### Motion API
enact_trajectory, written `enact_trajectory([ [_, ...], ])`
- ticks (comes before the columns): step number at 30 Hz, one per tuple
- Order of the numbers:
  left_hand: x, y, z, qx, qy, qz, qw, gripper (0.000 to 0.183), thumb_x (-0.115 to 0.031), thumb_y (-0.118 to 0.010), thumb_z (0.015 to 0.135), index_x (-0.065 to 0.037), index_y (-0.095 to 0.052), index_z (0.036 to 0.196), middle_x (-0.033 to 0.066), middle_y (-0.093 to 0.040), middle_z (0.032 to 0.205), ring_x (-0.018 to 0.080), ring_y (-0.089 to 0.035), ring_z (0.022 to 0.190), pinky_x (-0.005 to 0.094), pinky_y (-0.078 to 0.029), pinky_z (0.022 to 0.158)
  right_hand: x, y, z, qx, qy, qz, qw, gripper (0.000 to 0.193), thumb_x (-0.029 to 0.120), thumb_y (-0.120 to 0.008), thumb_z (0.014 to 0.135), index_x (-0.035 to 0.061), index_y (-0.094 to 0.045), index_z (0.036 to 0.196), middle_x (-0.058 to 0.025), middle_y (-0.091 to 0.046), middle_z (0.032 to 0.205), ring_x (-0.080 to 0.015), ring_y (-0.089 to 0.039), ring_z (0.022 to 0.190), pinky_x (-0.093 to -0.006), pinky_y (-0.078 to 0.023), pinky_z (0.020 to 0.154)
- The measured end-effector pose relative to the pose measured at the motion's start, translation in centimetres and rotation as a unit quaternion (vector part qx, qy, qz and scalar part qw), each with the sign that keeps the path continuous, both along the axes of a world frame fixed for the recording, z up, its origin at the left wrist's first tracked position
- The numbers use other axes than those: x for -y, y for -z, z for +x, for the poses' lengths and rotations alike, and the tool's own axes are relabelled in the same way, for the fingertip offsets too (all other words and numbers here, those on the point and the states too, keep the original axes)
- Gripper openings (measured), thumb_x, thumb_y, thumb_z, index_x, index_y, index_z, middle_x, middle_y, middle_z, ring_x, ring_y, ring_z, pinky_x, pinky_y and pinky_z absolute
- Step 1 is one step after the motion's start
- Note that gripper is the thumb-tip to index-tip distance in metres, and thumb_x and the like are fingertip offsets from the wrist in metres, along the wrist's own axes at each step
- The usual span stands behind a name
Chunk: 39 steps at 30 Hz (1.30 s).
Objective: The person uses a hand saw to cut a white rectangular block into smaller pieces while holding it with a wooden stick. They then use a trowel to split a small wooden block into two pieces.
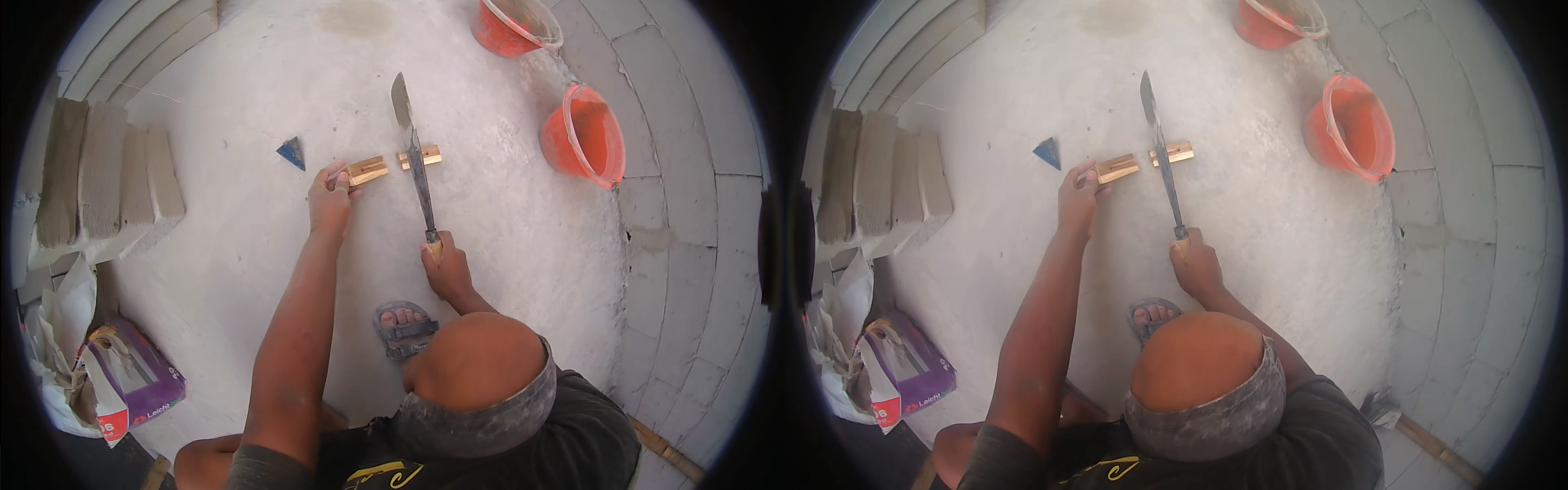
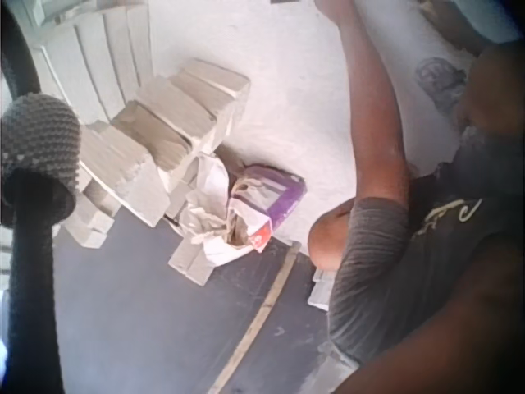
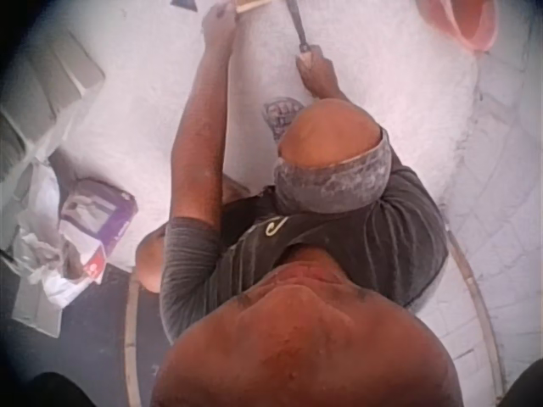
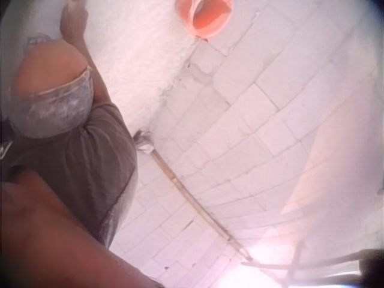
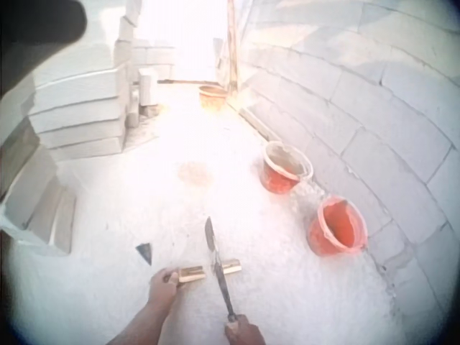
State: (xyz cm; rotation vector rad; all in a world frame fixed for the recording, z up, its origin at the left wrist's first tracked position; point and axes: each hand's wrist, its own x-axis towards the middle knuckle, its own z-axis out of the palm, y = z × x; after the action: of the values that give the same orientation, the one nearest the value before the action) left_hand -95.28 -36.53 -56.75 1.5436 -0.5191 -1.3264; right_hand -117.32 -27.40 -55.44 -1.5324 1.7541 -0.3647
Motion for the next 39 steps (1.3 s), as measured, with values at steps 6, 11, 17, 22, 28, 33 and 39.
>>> enact_trajectory([
  [6, -0.7, 0.1, 1.1, 0.332, 0.064, 0.054, 0.940, 0.035, -0.028, -0.061, 0.099, -0.005, -0.064, 0.125, 0.0111, -0.062, 0.124, 0.0222, -0.061, 0.108, 0.0368, -0.049, 0.094, 0.5, 1.0, -1.8, -0.008, 0.099, -0.035, 0.994, 0.035, 0.030, -0.060, 0.096, 0.0011, -0.053, 0.115, -0.0240, -0.067, 0.078, -0.0411, -0.069, 0.074, -0.0484, -0.053, 0.066],
  [11, 1.1, -1.6, -3.2, 0.522, 0.226, -0.127, 0.813, 0.040, -0.023, -0.065, 0.092, -0.009, -0.063, 0.129, 0.0077, -0.058, 0.134, 0.0247, -0.047, 0.128, 0.0409, -0.038, 0.108, 0.4, 2.6, -3.0, 0.062, 0.220, -0.051, 0.972, 0.033, 0.030, -0.060, 0.098, 0.0007, -0.052, 0.111, -0.0146, -0.063, 0.069, -0.0270, -0.066, 0.057, -0.0412, -0.052, 0.055],
  [17, 5.7, 0.0, -5.8, 0.571, 0.406, -0.135, 0.701, 0.048, -0.013, -0.066, 0.087, -0.009, -0.056, 0.134, 0.0095, -0.063, 0.128, 0.0276, -0.054, 0.121, 0.0412, -0.042, 0.105, 1.4, 0.6, -0.9, 0.146, 0.283, -0.055, 0.946, 0.025, 0.022, -0.058, 0.100, 0.0001, -0.049, 0.105, -0.0062, -0.056, 0.062, -0.0153, -0.057, 0.044, -0.0310, -0.046, 0.041],
  [22, 5.0, -1.5, -5.2, 0.454, 0.369, -0.155, 0.796, 0.031, -0.017, -0.061, 0.091, -0.003, -0.064, 0.119, 0.0155, -0.069, 0.103, 0.0320, -0.066, 0.096, 0.0412, -0.050, 0.088, 0.8, 1.6, -1.7, 0.155, 0.266, -0.064, 0.949, 0.027, 0.023, -0.058, 0.099, -0.0007, -0.050, 0.110, -0.0072, -0.058, 0.061, -0.0159, -0.060, 0.045, -0.0313, -0.047, 0.042],
  [28, 4.0, -3.1, -2.8, 0.246, 0.263, -0.059, 0.931, 0.033, -0.029, -0.050, 0.101, 0.000, -0.065, 0.102, 0.0213, -0.070, 0.088, 0.0381, -0.068, 0.081, 0.0451, -0.052, 0.079, 1.2, 1.3, -0.2, 0.208, 0.245, -0.033, 0.946, 0.029, 0.024, -0.058, 0.099, -0.0005, -0.050, 0.111, -0.0068, -0.058, 0.061, -0.0146, -0.059, 0.046, -0.0308, -0.047, 0.043],
  [33, 3.7, -3.3, -2.5, 0.384, 0.281, -0.046, 0.878, 0.044, -0.044, -0.056, 0.099, -0.001, -0.063, 0.104, 0.0196, -0.069, 0.093, 0.0352, -0.066, 0.091, 0.0453, -0.052, 0.081, 1.4, 0.8, 0.7, 0.225, 0.224, -0.003, 0.948, 0.021, 0.019, -0.058, 0.100, 0.0010, -0.049, 0.108, -0.0044, -0.055, 0.064, -0.0119, -0.055, 0.046, -0.0284, -0.046, 0.043],
  [39, 4.4, -3.4, -3.2, 0.509, 0.313, -0.132, 0.791, 0.040, -0.036, -0.067, 0.093, -0.004, -0.064, 0.118, 0.0159, -0.059, 0.112, 0.0350, -0.060, 0.103, 0.0442, -0.051, 0.087, 0.7, 0.4, 0.9, 0.220, 0.189, 0.005, 0.957, 0.028, 0.024, -0.059, 0.100, 0.0000, -0.050, 0.110, -0.0055, -0.057, 0.063, -0.0136, -0.058, 0.047, -0.0303, -0.047, 0.044],
])
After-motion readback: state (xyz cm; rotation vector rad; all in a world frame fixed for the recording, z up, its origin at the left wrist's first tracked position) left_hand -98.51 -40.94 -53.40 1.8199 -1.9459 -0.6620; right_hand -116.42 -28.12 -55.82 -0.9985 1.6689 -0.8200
